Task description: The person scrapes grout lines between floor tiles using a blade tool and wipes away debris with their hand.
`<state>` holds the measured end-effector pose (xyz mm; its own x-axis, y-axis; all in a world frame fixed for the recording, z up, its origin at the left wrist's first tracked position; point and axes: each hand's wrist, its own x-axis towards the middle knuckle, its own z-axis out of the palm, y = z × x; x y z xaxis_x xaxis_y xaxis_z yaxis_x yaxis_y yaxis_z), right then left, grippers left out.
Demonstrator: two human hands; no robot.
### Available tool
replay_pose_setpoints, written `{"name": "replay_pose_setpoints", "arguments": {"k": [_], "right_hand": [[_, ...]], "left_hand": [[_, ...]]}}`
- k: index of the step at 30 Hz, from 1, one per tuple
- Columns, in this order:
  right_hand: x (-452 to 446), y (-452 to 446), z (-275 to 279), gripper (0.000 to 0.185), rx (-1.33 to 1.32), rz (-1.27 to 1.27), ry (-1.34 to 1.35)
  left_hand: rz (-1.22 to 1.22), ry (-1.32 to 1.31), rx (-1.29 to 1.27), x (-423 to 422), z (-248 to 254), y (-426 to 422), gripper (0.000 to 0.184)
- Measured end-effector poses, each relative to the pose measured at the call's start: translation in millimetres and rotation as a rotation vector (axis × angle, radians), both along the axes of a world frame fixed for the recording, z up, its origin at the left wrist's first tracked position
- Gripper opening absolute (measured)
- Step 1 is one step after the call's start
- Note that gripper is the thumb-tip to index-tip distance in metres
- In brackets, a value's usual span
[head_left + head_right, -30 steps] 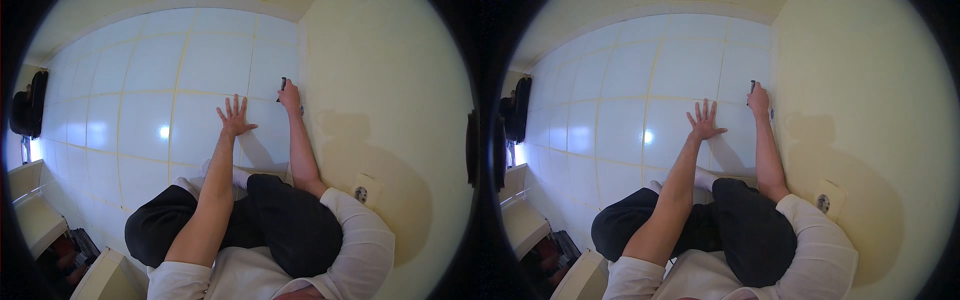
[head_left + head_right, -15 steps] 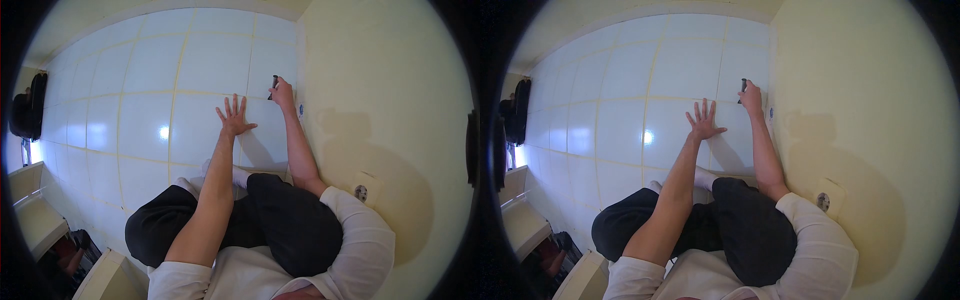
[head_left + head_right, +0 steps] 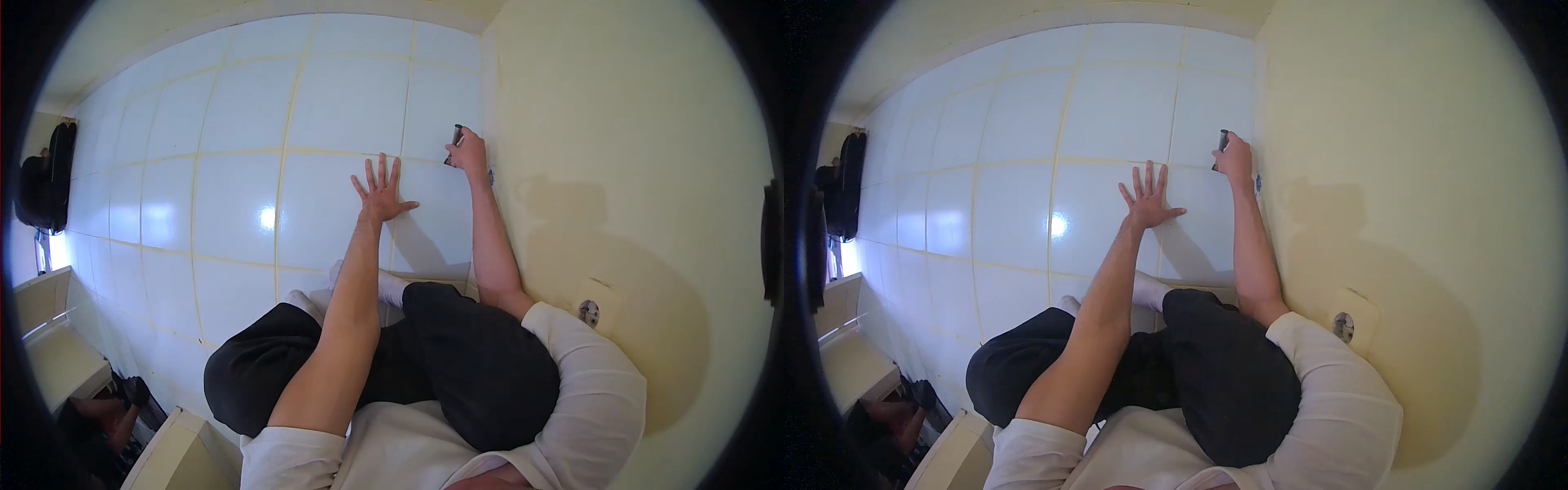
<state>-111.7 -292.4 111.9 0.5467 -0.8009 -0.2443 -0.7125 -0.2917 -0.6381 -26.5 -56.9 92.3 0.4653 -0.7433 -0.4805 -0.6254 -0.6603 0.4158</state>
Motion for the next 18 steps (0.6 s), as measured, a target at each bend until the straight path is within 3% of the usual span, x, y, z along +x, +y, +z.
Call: {"name": "replay_pose_setpoints", "arguments": {"k": [4,7,16,18], "right_hand": [[4,3,1,0.033,0.028,0.042,-0.01],[5,10,5,0.032,-0.15,0.092,0.024],[2,0,-11,0.029,0.033,-0.051,-0.036],[-3,-2,-21,0.031,-0.122,-0.017,-0.004]], "left_hand": [[-0.008,0.001,0.019,0,1,-1,0.131],[-0.006,-0.007,0.02,-1,1,0,0.131],[-0.031,-0.019,0.041,2,1,-1,0.131],[-0.012,-0.019,0.029,0,1,-1,0.131]]}}
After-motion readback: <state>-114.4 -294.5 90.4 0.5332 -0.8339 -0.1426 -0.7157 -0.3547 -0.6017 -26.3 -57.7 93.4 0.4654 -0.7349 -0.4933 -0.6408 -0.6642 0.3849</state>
